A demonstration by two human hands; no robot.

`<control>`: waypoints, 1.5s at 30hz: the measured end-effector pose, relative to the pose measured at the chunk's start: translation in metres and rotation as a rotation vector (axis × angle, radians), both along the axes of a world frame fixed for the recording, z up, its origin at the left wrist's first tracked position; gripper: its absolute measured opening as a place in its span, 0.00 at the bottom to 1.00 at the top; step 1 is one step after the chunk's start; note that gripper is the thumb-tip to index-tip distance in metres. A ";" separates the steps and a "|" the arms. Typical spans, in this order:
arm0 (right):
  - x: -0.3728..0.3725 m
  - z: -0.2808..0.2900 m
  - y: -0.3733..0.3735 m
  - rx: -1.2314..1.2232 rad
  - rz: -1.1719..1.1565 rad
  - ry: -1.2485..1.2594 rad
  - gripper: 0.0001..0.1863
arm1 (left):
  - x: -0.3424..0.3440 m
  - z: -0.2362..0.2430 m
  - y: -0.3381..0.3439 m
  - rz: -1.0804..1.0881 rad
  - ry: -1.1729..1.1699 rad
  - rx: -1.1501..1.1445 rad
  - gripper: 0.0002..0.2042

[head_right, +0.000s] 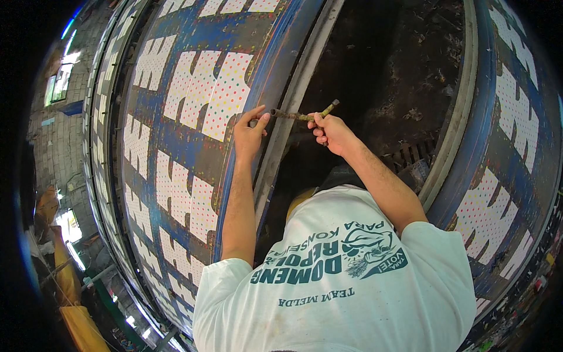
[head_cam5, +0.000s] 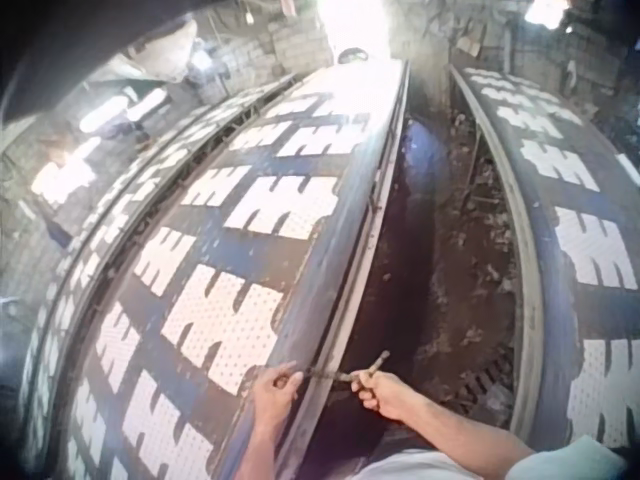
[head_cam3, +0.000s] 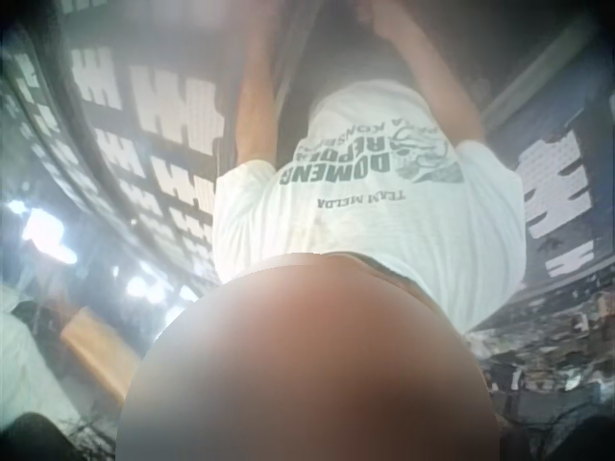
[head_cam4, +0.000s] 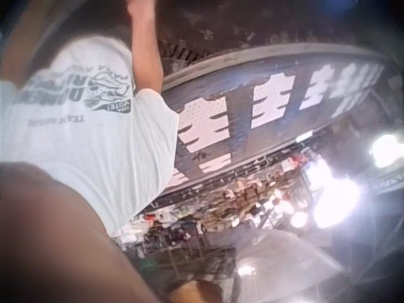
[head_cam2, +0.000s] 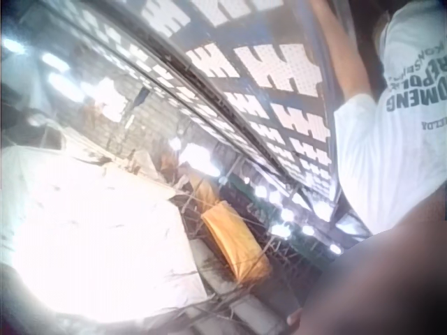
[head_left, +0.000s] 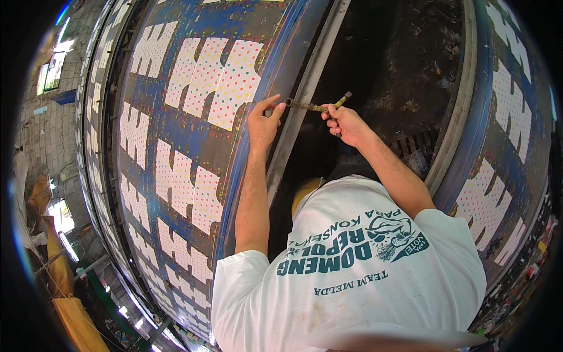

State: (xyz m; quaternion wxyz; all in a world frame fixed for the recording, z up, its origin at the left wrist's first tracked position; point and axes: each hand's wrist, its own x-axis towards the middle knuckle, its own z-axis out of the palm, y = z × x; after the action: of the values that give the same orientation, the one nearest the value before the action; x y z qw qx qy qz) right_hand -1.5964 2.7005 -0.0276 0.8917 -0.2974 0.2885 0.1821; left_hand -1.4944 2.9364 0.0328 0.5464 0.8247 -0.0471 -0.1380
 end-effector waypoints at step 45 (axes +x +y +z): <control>-0.003 -0.005 -0.161 -0.076 -0.408 -0.116 0.22 | 0.091 -0.013 -0.102 0.449 0.529 -1.555 0.08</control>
State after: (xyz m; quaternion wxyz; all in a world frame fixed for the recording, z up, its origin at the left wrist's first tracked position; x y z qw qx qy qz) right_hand -1.5994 2.5395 -0.0327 0.9133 -0.2762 0.2976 -0.0308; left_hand -1.4039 2.8346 0.0196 0.9650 0.1450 0.1655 -0.1428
